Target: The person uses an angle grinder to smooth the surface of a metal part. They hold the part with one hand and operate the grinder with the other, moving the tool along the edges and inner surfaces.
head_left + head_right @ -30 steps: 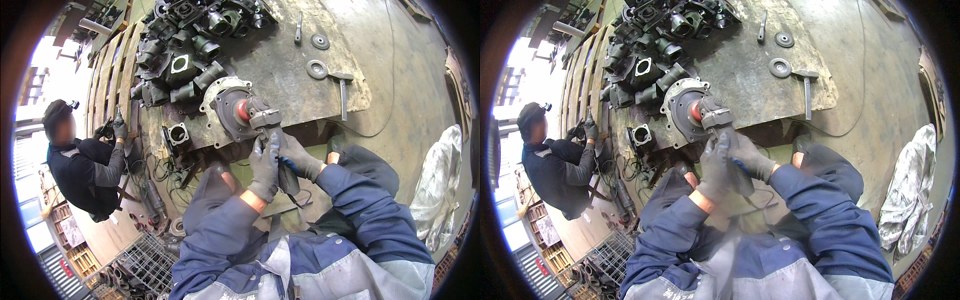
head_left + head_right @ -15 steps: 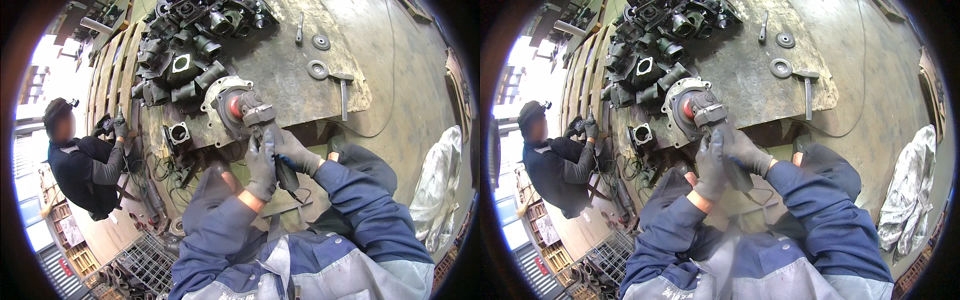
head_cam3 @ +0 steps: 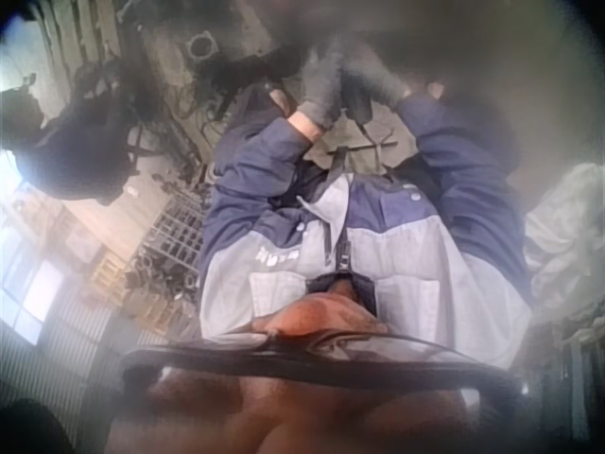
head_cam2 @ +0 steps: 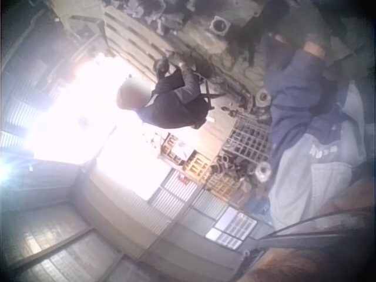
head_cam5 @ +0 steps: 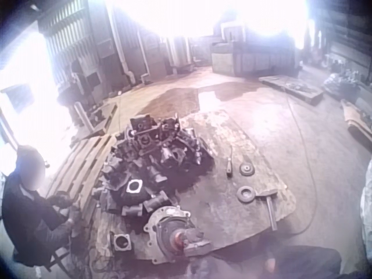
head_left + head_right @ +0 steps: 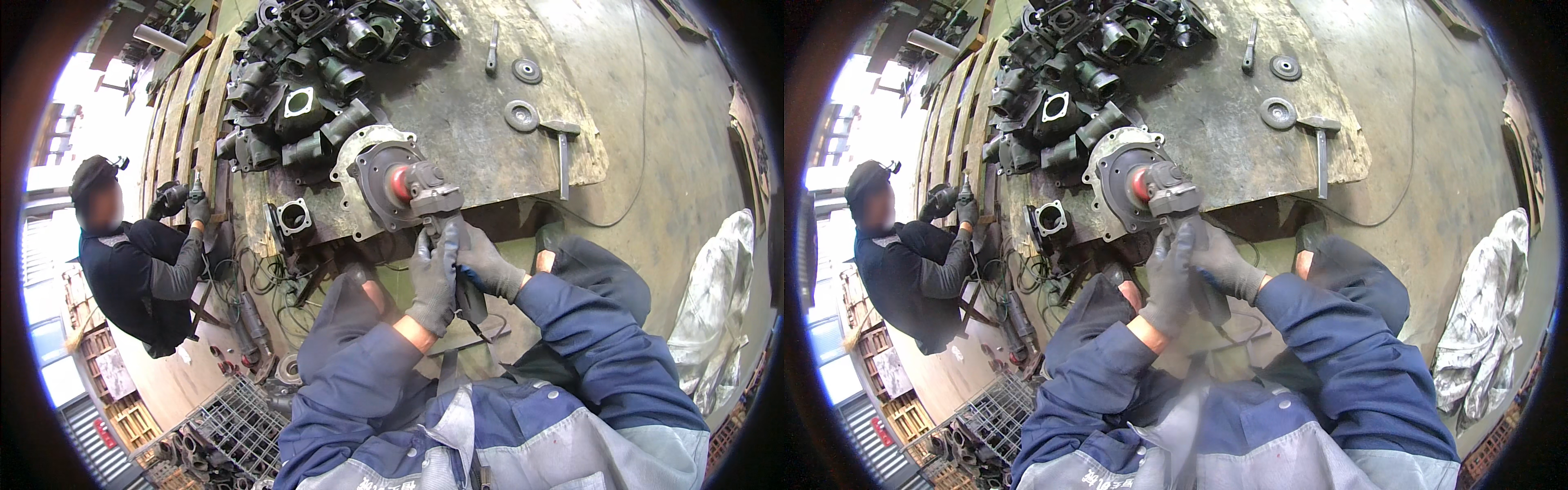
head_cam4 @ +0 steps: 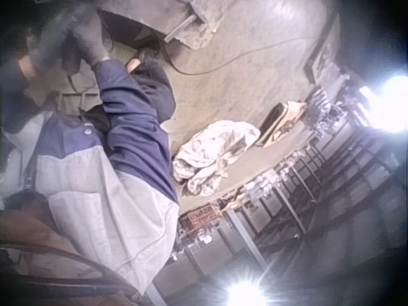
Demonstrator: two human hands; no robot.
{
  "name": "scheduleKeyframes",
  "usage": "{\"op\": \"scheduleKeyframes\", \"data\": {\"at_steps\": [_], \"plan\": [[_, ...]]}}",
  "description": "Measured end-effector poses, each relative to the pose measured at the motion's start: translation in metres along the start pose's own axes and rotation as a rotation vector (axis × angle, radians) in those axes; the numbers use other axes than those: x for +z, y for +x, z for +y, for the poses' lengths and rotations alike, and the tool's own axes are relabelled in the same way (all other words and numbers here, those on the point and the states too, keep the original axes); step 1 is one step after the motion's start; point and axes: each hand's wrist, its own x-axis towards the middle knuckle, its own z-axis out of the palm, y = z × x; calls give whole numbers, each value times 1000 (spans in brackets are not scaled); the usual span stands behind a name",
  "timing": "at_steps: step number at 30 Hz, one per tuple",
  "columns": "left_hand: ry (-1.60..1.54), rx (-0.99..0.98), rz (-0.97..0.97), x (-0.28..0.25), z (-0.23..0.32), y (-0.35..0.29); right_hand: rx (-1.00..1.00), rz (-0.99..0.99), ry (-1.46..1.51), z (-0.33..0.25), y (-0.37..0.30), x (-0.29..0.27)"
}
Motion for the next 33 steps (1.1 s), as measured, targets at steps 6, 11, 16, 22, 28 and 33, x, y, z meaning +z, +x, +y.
{"op": "scheduleKeyframes", "data": {"at_steps": [6,11,16,22,28,33], "plan": [[66,-58,-8,3,-11,-1,2,55,-1,16,-9,-2],[-33,-65,40,1,-10,-10,10,34,-74,23,-13,4],[-37,-112,80,0,-5,-15,-30,87,-255,36,-14,5],[-87,-102,54,-1,-2,-18,-97,59,-186,42,-13,8],[-25,-147,37,2,-10,-11,-49,133,-197,31,-21,5],[68,-82,6,5,-11,-5,47,58,-94,30,-11,-6]]}}
